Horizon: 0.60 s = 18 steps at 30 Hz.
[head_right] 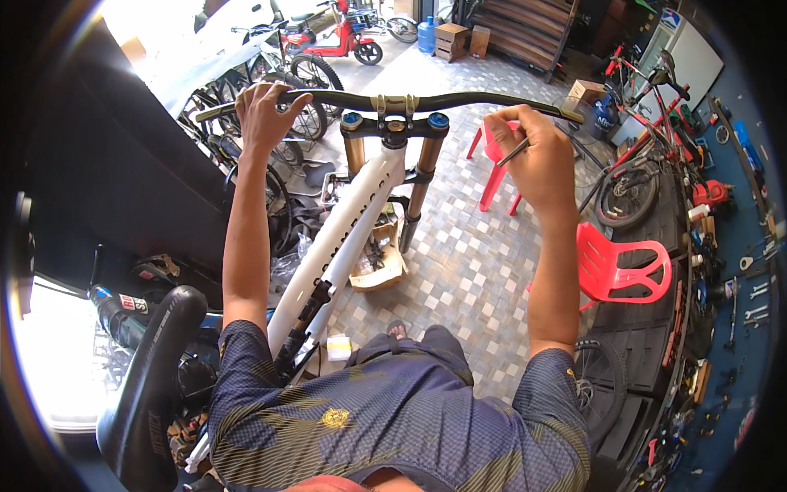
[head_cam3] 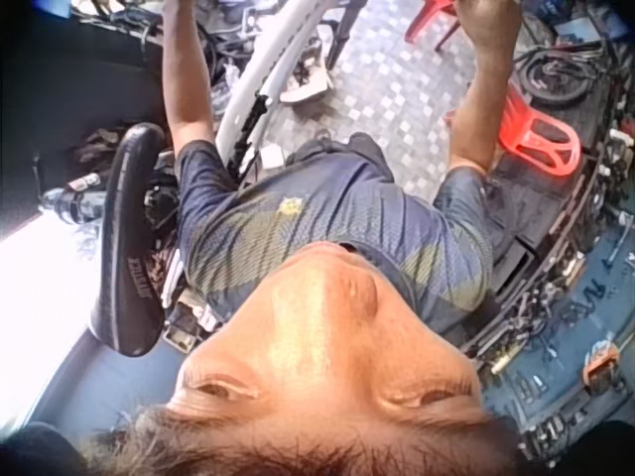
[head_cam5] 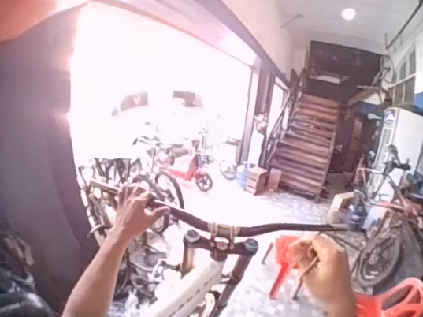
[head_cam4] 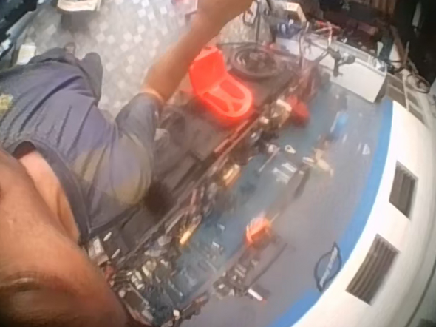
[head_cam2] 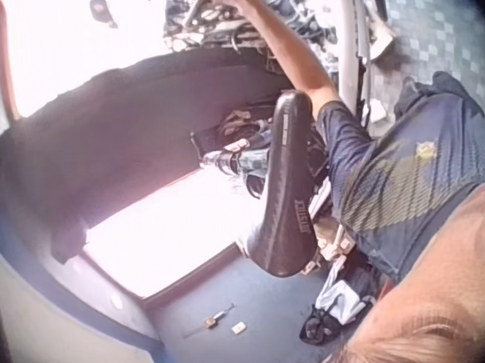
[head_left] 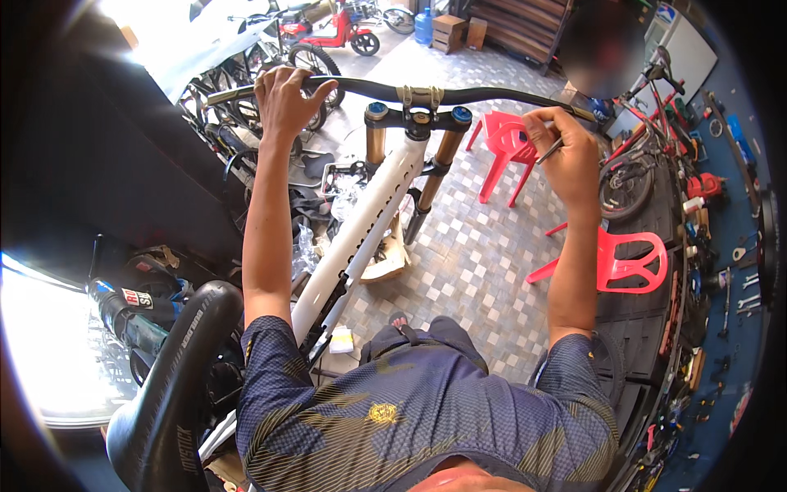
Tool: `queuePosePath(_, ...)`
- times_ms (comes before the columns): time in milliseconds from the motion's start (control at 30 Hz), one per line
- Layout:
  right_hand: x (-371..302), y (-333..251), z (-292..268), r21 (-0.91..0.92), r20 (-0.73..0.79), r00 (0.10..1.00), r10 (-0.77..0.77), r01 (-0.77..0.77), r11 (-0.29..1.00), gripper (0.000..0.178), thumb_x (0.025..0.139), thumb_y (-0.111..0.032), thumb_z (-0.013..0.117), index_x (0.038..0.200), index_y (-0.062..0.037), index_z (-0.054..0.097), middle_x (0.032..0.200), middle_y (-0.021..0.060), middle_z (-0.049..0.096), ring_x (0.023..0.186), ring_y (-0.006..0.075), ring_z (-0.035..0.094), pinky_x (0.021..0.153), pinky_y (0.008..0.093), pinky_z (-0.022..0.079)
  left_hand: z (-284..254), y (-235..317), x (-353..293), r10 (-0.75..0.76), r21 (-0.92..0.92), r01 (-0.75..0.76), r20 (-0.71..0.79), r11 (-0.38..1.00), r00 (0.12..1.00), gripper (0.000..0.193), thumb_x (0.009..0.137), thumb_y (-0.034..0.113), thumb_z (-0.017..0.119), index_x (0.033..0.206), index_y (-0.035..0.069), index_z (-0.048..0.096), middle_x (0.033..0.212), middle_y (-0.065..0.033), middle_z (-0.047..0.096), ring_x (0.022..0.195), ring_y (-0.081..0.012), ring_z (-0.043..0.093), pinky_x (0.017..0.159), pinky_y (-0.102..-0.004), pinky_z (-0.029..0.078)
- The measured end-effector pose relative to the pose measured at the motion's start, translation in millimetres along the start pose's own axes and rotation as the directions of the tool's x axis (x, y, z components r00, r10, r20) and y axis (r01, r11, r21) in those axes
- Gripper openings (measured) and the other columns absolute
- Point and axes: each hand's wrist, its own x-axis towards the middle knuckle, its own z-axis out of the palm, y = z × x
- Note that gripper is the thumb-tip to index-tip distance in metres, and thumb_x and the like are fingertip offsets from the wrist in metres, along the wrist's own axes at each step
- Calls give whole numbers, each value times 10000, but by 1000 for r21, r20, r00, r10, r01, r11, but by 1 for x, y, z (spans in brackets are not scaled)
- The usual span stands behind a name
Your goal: The person tightens bolts on the bicycle handlebar using an Allen key, then wipes the white bicycle frame with a green cloth. The person handles the handlebar, frame, and cloth throughout the task.
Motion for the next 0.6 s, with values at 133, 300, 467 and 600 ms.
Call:
queuePosePath(133, -21, 10, 33, 12, 81, 995, -63, 62, 998, 314, 958, -380, 739, 989, -68, 730, 727, 80, 626, 625, 168, 582, 591, 325, 463, 4, 5, -4, -13, 17, 11, 74, 1000, 997, 615, 858, 658, 703, 1202, 149, 743, 1272, -84, 675, 1382, -281, 467, 1230, -504, 145)
queuePosePath(300, -38, 43, 78, 83, 220, 960, 175, -197, 977, 371, 884, -394, 823, 1012, -57, 736, 700, 30, 568, 600, 121, 516, 564, 301, 440, 8, 10, -9, -4, 68, 5, -6, 998, 1000, 589, 863, 528, 764, 1320, 164, 682, 1331, -136, 636, 1431, -298, 434, 1254, -548, 118)
queuePosePath(467, -46, 112, 136, 338, 225, 941, 253, -319, 885, 530, 812, -409, 891, 1146, -46, 697, 750, -17, 512, 604, 73, 449, 544, 256, 398, 23, 30, -24, -294, -419, 217, -128, 881, 947, 481, 896, 515, 769, 841, 44, 688, 1019, -93, 716, 927, -203, 611, 844, -375, 440)
queuePosePath(600, -33, 110, 159, 336, 123, 975, 188, -219, 916, 651, 774, -418, 918, 1251, -67, 647, 965, 28, 616, 661, 70, 464, 575, 241, 409, 56, 26, -40, -389, -665, 738, 654, 111, 648, 602, 977, 617, 627, 970, 20, 705, 1057, -111, 721, 866, -159, 721, 683, -284, 517)
